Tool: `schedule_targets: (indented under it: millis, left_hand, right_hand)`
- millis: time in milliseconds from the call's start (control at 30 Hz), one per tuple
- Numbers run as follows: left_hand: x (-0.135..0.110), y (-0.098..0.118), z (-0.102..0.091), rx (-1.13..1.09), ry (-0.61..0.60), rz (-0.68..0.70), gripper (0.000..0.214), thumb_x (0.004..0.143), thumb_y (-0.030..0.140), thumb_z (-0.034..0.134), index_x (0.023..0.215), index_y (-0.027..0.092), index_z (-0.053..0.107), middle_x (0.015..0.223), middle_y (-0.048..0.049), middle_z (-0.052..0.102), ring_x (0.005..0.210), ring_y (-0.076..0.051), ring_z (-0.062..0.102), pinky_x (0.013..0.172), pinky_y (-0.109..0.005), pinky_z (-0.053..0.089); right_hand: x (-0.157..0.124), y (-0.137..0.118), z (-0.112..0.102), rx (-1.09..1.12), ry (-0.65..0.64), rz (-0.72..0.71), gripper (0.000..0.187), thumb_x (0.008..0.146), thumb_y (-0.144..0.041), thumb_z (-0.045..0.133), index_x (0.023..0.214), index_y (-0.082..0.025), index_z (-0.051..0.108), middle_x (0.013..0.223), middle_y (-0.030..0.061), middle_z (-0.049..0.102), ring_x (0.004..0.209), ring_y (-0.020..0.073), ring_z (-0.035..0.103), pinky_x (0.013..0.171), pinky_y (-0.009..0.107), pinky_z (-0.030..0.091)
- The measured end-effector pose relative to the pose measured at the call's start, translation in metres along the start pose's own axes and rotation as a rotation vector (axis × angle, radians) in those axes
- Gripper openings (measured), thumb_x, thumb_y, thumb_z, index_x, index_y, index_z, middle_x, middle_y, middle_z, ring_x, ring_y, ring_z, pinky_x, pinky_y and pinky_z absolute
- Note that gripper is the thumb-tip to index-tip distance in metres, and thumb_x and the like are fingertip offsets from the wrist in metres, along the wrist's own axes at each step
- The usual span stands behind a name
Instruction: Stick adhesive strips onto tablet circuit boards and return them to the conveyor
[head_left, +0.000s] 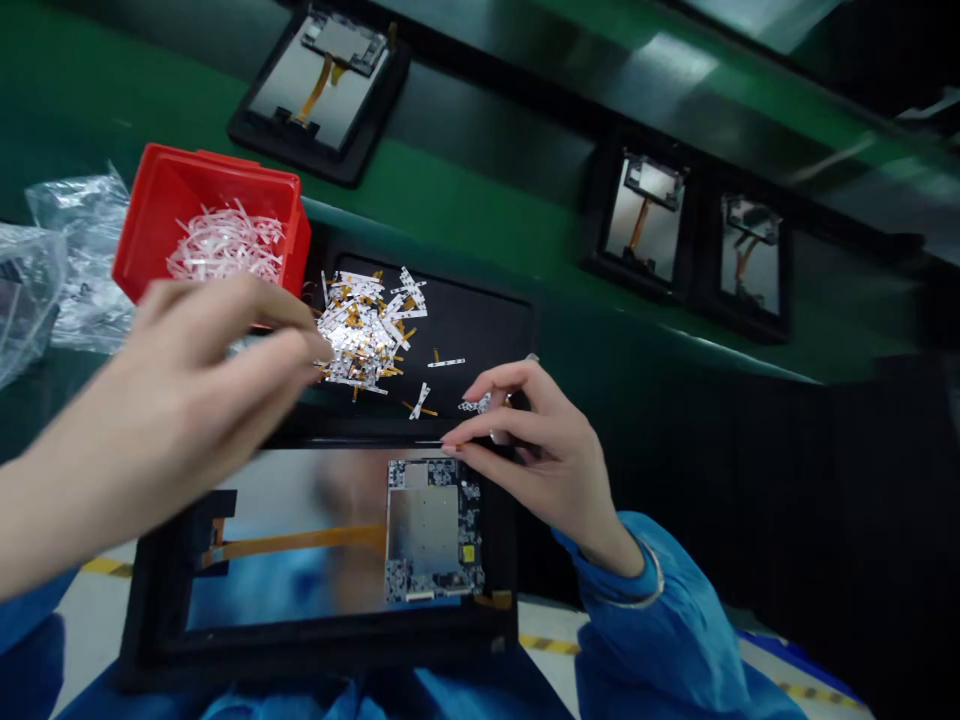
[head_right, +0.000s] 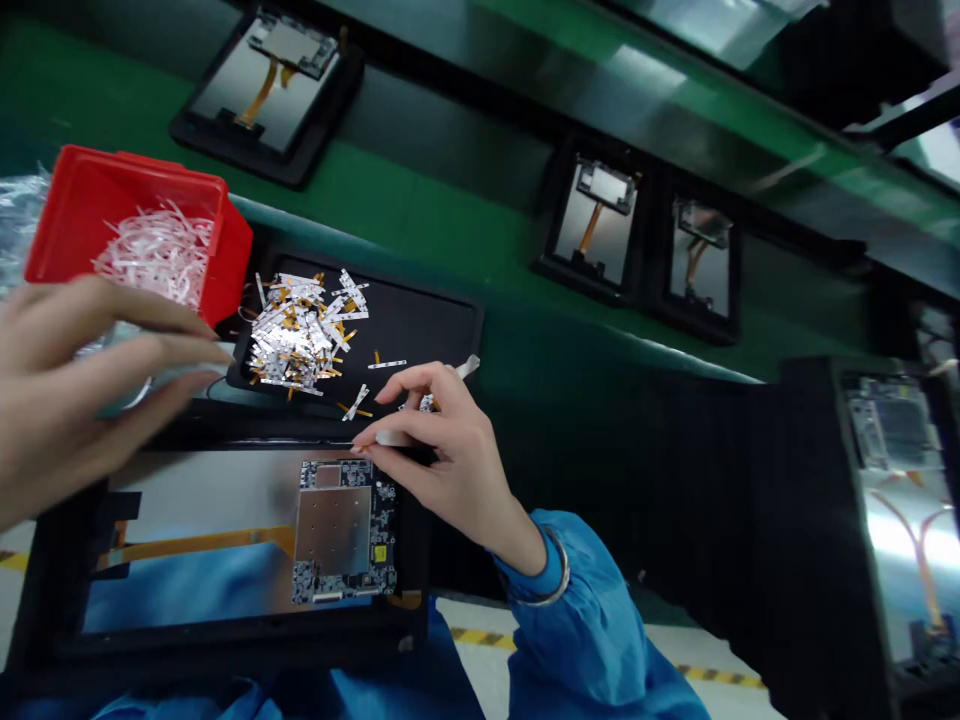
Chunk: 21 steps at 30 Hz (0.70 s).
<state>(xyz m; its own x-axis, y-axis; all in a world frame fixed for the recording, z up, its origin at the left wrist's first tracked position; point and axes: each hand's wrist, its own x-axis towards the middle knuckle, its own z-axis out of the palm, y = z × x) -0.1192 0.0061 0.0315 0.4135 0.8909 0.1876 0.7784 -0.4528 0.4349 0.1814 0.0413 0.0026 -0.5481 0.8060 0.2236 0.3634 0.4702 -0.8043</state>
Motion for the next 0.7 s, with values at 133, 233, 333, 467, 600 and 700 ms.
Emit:
schedule_targets:
  millis: [133,233,333,467,600,700]
  left_hand:
    - [0.010,0.033,0.020,0.028,-0.020,0.250,0.022,0.104,0.018,0.040,0.112,0.021,0.060,0.112,-0.0069,0.057,0.101,-0.020,0.053,0.087,-0.033,0.038]
    - [0.015,0.032,0.026,-0.083,-0.055,0.252,0.027,0.104,0.016,0.039,0.108,0.022,0.065,0.107,-0.0053,0.061,0.097,-0.018,0.056,0.085,-0.030,0.042]
    - [0.014,0.028,0.026,-0.131,-0.082,0.218,0.026,0.103,0.017,0.043,0.106,0.022,0.068,0.109,-0.0057,0.062,0.098,-0.018,0.058,0.084,-0.030,0.044]
    - [0.010,0.028,0.026,-0.144,-0.070,0.177,0.024,0.102,0.017,0.046,0.106,0.022,0.069,0.111,-0.0057,0.062,0.102,-0.018,0.060,0.084,-0.030,0.044]
    - [0.011,0.031,0.029,-0.173,-0.058,0.175,0.027,0.103,0.020,0.045,0.109,0.024,0.071,0.114,-0.0057,0.064,0.105,-0.019,0.061,0.085,-0.031,0.049]
    - [0.013,0.031,0.031,-0.143,-0.110,0.195,0.035,0.105,0.022,0.038,0.116,0.026,0.071,0.114,-0.0069,0.068,0.098,-0.020,0.063,0.081,-0.034,0.052]
  right_hand:
    - [0.002,0.000,0.003,-0.014,-0.006,0.005,0.012,0.087,-0.014,0.075,0.086,-0.025,0.077,0.106,0.0045,0.066,0.088,0.0175,0.062,0.084,0.041,0.057]
    - [0.001,0.000,0.003,-0.002,-0.009,0.016,0.012,0.086,-0.015,0.076,0.085,-0.027,0.077,0.105,0.0036,0.068,0.093,0.0192,0.064,0.082,0.040,0.057]
    - [0.000,0.001,0.003,0.036,0.005,0.040,0.013,0.085,-0.015,0.078,0.085,-0.027,0.078,0.102,0.0029,0.068,0.092,0.0183,0.064,0.078,0.036,0.056]
    - [0.001,0.000,0.006,0.043,0.000,0.055,0.012,0.084,-0.015,0.079,0.085,-0.027,0.078,0.102,0.0018,0.070,0.090,0.0175,0.064,0.080,0.037,0.055]
    - [0.003,-0.001,0.007,0.005,-0.035,0.053,0.011,0.085,-0.017,0.079,0.084,-0.028,0.079,0.102,0.0018,0.072,0.085,0.0170,0.063,0.079,0.038,0.055]
    - [0.003,-0.001,0.002,0.015,-0.069,0.057,0.009,0.085,-0.019,0.080,0.088,-0.028,0.080,0.104,0.0025,0.072,0.083,0.0158,0.064,0.078,0.037,0.058]
